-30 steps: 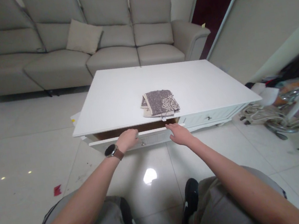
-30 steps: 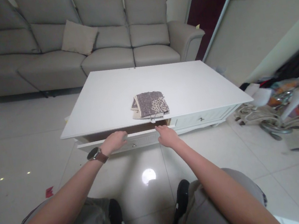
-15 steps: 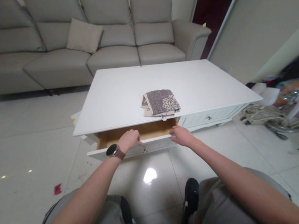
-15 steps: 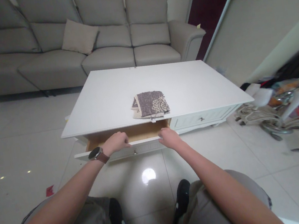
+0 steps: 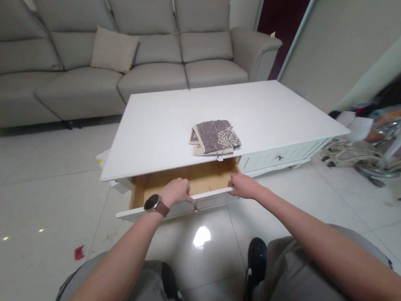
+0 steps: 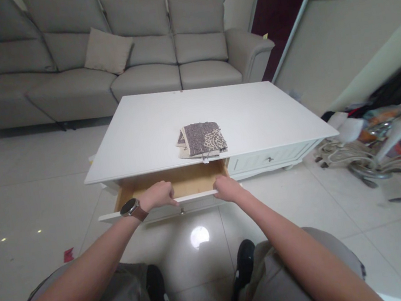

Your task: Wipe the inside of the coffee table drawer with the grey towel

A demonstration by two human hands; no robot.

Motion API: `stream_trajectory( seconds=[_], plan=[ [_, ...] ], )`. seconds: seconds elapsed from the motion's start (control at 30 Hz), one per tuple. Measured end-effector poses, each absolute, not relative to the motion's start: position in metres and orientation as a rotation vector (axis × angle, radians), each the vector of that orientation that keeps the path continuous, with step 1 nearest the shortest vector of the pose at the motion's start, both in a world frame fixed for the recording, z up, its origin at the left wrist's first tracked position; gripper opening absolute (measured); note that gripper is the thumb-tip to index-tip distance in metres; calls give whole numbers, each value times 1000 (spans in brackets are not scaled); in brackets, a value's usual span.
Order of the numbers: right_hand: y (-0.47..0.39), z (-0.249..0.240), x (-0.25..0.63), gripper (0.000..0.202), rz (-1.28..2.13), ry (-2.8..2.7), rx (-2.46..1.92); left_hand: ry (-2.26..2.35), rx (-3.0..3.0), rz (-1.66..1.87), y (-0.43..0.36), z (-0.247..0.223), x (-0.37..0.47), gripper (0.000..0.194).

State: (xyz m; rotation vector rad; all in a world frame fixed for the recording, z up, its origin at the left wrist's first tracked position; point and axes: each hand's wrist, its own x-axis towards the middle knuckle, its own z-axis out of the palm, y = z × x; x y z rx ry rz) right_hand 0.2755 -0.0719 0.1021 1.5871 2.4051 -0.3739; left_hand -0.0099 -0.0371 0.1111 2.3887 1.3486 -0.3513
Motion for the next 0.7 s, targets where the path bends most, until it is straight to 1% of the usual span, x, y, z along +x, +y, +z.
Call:
stream_trajectory(
  seconds=[0.47, 0.7],
  plan=[
    [-87, 107, 277, 22, -341, 2428, 1556, 1306, 2368, -333, -52, 107, -12, 25],
    [-88, 107, 280, 23, -404, 2435, 1549, 1314, 2328, -352, -49, 107, -14, 26]
  ],
)
